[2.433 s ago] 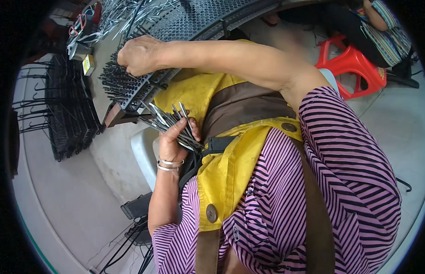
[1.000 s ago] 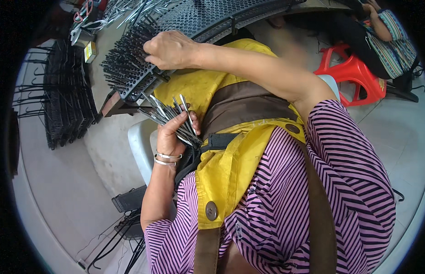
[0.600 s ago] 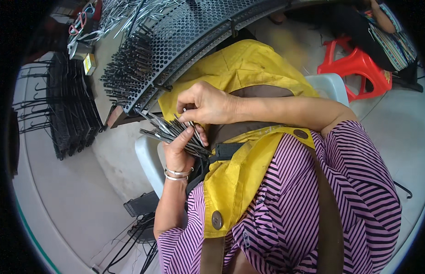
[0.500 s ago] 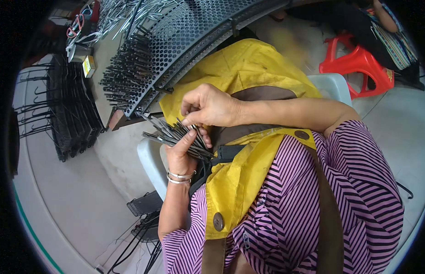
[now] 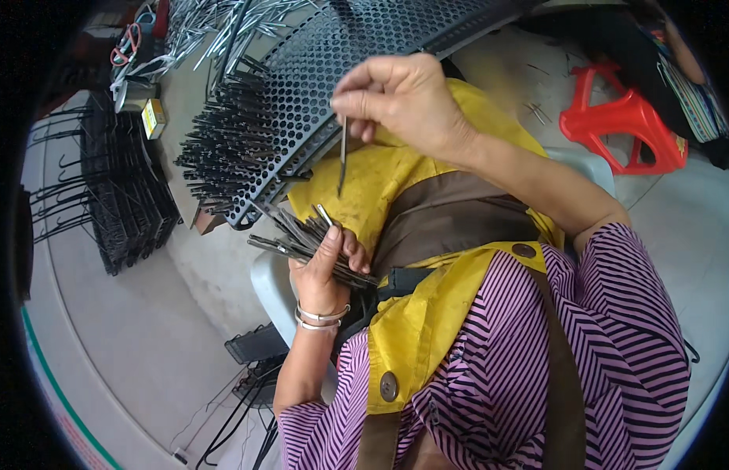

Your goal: The recorder is picking up individual metal pins from a large pile and inserting them into specific holes in a perforated metal board.

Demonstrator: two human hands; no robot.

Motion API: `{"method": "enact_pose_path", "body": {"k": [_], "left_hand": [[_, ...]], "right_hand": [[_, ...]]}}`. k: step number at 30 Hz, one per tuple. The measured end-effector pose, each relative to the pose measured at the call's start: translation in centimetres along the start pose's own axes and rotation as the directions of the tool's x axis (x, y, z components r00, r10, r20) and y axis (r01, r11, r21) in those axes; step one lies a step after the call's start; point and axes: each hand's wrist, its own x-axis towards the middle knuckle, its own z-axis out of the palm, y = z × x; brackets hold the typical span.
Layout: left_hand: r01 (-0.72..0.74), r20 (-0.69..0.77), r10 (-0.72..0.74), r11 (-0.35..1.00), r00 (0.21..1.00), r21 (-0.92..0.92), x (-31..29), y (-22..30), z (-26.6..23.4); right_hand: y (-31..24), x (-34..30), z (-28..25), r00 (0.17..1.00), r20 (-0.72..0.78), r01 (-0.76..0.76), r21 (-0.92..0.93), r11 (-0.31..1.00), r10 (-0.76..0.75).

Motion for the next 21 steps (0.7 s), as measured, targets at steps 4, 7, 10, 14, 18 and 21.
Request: {"method": "enact_pose_path", "body": {"k": [4, 7, 10, 14, 18, 21], "left_hand": [[0.018, 0.033, -0.018, 1.0, 0.999, 0.005, 1.4, -0.1, 1.3], [0.032, 0.104, -0.032, 0.999, 0.994, 0.004, 2.3, -0.5, 1.7], [0.065, 0.102, -0.069, 0.997, 0.992, 0.043, 2.4, -1.2, 1.3], [0.094, 0.11, -0.097, 0.995, 0.989, 0.026, 2.1, -1.6, 1.0], [0.106, 0.11, -0.106, 0.994, 0.988, 0.007, 1.7, -1.5, 0.9], [0.122, 0.119, -0.122, 0.992, 0.985, 0.001, 1.4, -1.6, 0.8]], "right_hand": [[-0.9, 1.7, 0.5, 0.974, -0.03, 0.225, -0.034, 0.974, -0.226], [-2.1, 3.2, 2.1, 0.921, -0.053, 0.384, -0.039, 0.923, -0.385], [-4.2, 3.5, 4.9, 0.903, -0.123, 0.421, 0.052, 0.906, -0.413], [-2.4, 6.5, 6.9, 0.5, 0.16, 0.837, -0.343, 0.427, -0.851], [-1.7, 6.3, 8.1, 0.539, 0.264, 0.831, -0.324, 0.453, -0.8], [-1.1, 6.3, 8.5, 0.484, 0.371, 0.869, -0.314, 0.383, -0.792]]}}
